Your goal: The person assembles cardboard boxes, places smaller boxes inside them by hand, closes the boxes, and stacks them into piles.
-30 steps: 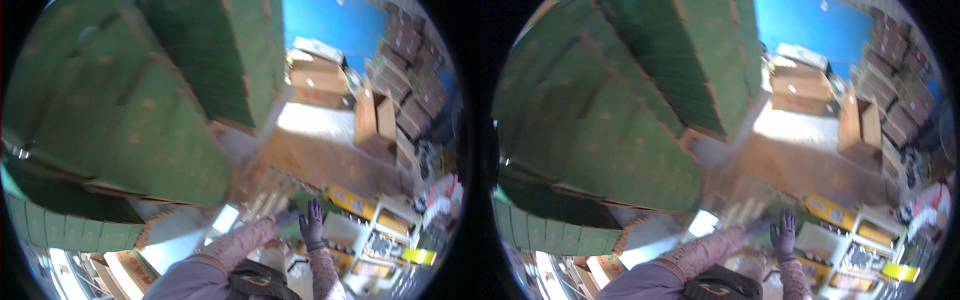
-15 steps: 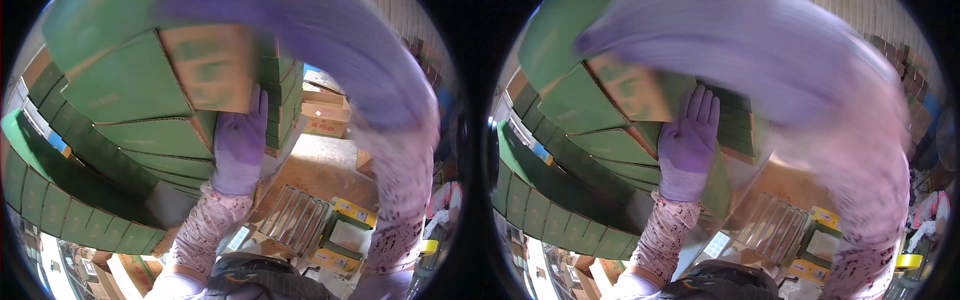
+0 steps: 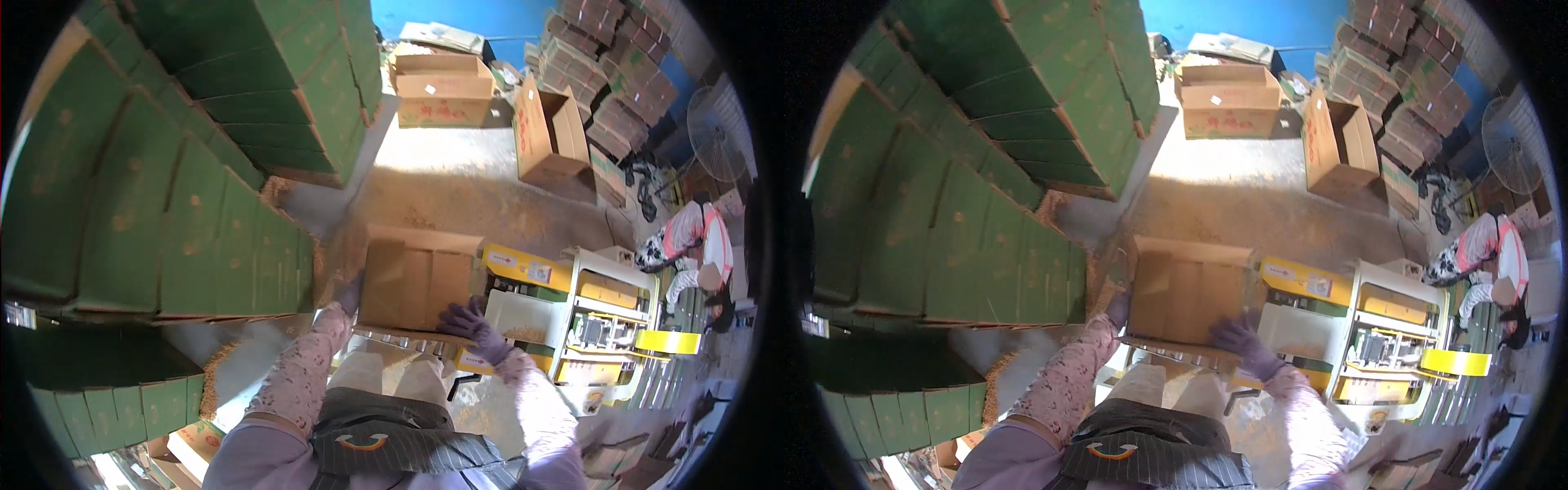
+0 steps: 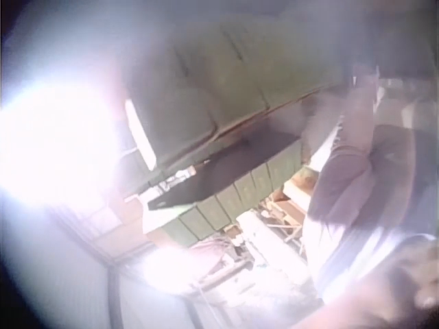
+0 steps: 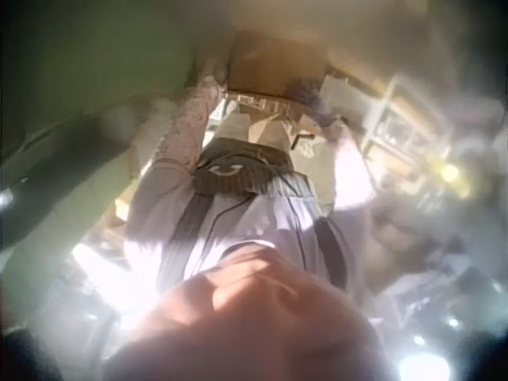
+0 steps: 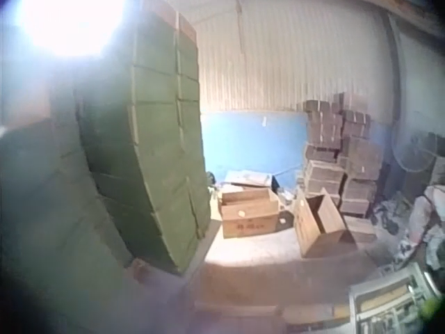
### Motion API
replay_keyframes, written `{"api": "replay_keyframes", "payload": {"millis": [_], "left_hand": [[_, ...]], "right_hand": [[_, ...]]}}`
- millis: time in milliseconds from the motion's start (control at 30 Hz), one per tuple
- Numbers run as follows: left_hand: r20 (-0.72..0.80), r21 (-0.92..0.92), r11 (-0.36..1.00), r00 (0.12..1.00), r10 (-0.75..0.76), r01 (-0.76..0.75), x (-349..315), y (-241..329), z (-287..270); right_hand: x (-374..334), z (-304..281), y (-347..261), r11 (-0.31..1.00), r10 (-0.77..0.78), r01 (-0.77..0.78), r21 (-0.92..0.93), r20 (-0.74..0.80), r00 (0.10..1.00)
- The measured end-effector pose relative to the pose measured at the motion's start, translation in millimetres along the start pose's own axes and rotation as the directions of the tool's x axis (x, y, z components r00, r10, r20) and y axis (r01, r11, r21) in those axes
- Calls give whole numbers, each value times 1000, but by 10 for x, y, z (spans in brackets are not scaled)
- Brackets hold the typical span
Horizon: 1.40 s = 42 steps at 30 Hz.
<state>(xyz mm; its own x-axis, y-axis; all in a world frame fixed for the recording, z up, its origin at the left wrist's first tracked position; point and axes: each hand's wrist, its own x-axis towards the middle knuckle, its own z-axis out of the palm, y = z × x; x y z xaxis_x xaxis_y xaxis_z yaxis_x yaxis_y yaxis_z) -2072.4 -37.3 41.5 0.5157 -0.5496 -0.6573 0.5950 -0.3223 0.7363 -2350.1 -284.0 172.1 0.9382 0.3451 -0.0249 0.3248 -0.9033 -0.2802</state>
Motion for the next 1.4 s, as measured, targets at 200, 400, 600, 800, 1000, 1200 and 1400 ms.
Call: {"api": "replay_keyframes", "payload": {"millis": [200,400,600,800,1000,1200,1400], "left_hand": [[430,880,5,799,421,-475,-712,56,433],[605,780,-357,473,640,-514,-530,1020,952],[432,890,-191,636,639,-413,-557,-10,552],[122,-63,997,992,42,-35,-54,-549,914],[378,-71,883,806,455,-464,-956,460,1683],[36,-213,513,518,854,-831,-2755,2411,769],[-87,-199,378,401,912,-904,-3030,2695,769]], "right_hand": [[-469,1244,-419,867,363,-301,397,-88,928],[348,991,-95,-162,986,-164,973,165,2],[509,784,73,763,623,-646,9,-274,733],[364,795,-226,696,714,-591,408,-309,628],[1472,-1280,-430,897,419,-234,375,-555,718],[2936,-4073,-2352,805,-377,560,-196,-898,228],[1935,-4141,-1937,767,-70,451,455,-640,765]]}}
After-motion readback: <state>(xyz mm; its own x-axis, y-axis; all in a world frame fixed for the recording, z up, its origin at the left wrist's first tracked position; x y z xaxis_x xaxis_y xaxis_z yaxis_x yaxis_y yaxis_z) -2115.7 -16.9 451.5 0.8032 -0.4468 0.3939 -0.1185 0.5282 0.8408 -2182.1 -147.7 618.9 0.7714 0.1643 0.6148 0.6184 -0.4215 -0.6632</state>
